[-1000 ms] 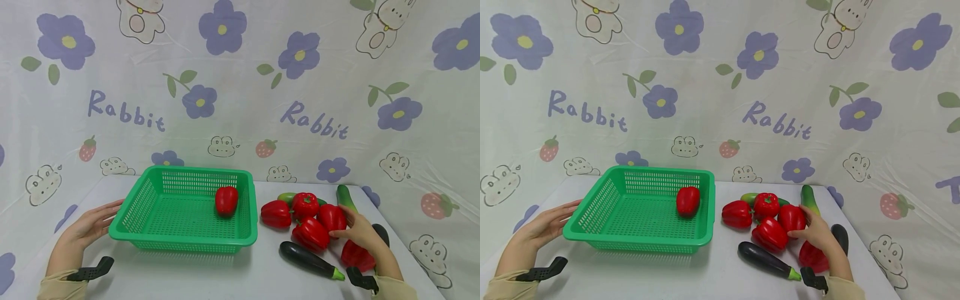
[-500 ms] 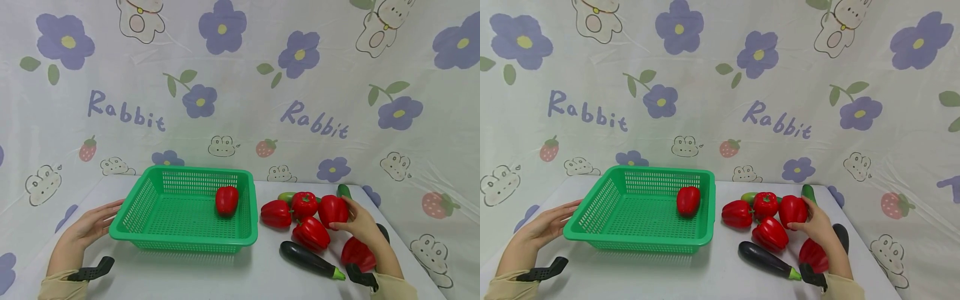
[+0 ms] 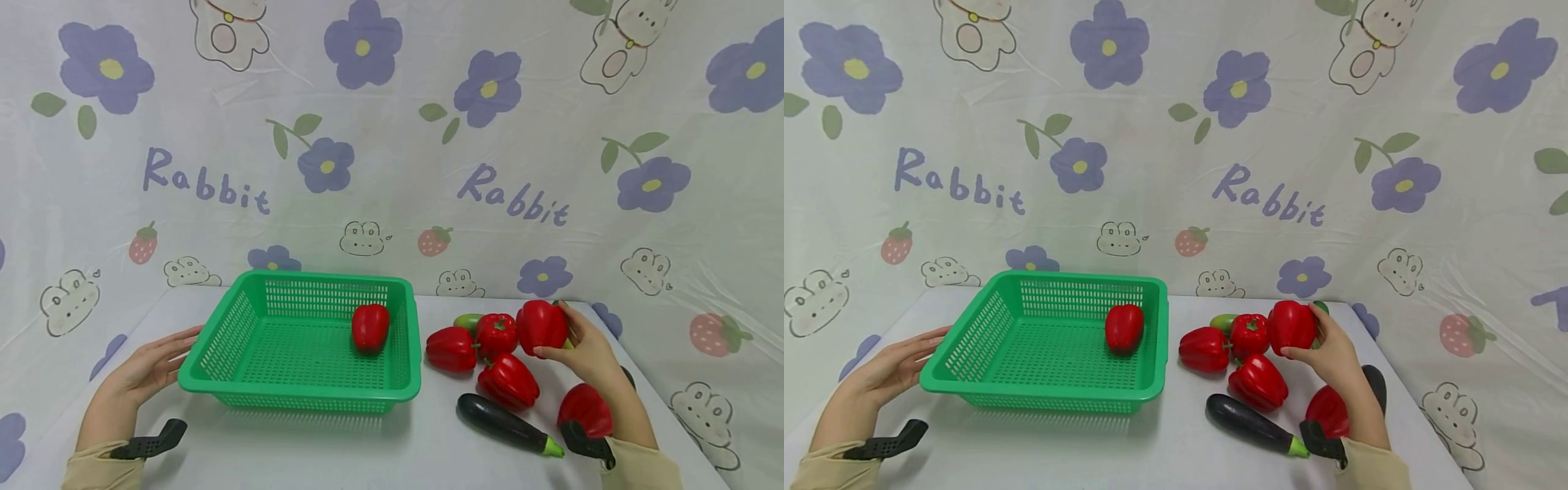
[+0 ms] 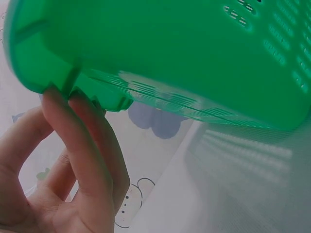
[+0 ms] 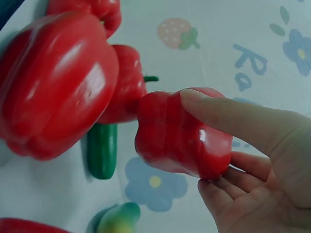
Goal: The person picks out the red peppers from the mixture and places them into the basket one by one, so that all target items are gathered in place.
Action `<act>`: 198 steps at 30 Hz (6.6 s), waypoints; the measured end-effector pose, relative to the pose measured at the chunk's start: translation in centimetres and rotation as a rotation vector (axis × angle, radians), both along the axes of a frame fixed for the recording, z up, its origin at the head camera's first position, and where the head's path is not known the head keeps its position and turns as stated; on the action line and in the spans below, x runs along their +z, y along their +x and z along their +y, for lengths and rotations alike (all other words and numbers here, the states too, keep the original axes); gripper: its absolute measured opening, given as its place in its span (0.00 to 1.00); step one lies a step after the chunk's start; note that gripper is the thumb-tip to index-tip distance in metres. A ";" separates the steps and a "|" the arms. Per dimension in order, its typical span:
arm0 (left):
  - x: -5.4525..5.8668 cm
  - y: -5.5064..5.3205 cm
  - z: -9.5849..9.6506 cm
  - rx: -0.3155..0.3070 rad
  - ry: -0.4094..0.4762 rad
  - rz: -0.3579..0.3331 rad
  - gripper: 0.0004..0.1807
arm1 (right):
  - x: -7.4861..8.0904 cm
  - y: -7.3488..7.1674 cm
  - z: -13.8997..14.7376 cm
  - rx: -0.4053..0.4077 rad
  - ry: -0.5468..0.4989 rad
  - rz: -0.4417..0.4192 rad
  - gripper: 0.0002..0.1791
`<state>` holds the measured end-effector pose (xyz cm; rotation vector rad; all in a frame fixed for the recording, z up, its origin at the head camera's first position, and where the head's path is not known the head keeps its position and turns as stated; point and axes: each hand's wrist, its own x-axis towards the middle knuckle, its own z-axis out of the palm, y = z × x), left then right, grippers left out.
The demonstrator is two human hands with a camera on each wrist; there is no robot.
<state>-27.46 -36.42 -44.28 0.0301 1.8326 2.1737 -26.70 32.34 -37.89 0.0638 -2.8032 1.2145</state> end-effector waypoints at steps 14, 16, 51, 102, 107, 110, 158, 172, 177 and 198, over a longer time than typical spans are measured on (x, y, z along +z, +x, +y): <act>-0.2 -0.2 -0.1 0.014 0.015 -0.013 0.16 | 1.7 -0.8 -2.2 0.008 -0.026 0.054 0.57; -0.2 -0.2 0.0 0.017 0.013 -0.016 0.16 | 1.9 -0.9 -2.5 0.010 -0.031 0.051 0.57; -0.2 -0.1 0.0 0.003 -0.003 0.003 0.17 | 3.7 -3.2 -10.5 0.102 -0.184 0.091 0.54; 0.0 -0.2 0.1 0.009 0.011 -0.027 0.17 | 4.0 -5.8 -19.9 0.201 -0.250 0.091 0.52; 0.0 -0.2 0.0 0.008 0.019 -0.021 0.18 | 3.8 -6.1 -20.8 0.217 -0.246 0.094 0.51; -0.1 -0.2 0.0 0.006 0.017 -0.019 0.18 | 3.6 -6.2 -21.3 0.227 -0.248 0.095 0.51; -0.3 -0.1 0.1 -0.008 0.013 -0.013 0.16 | 1.9 -7.8 -27.7 0.309 -0.039 0.002 0.48; -0.2 -0.1 0.0 -0.023 0.043 -0.008 0.18 | 1.2 -8.5 -28.6 0.336 -0.013 -0.051 0.47; -0.1 -0.1 0.0 -0.008 0.019 -0.016 0.17 | 1.1 -8.7 -28.9 0.329 0.015 -0.070 0.47; -0.2 0.0 -0.1 -0.015 0.055 -0.022 0.19 | 0.4 -9.2 -29.7 0.326 0.063 -0.125 0.46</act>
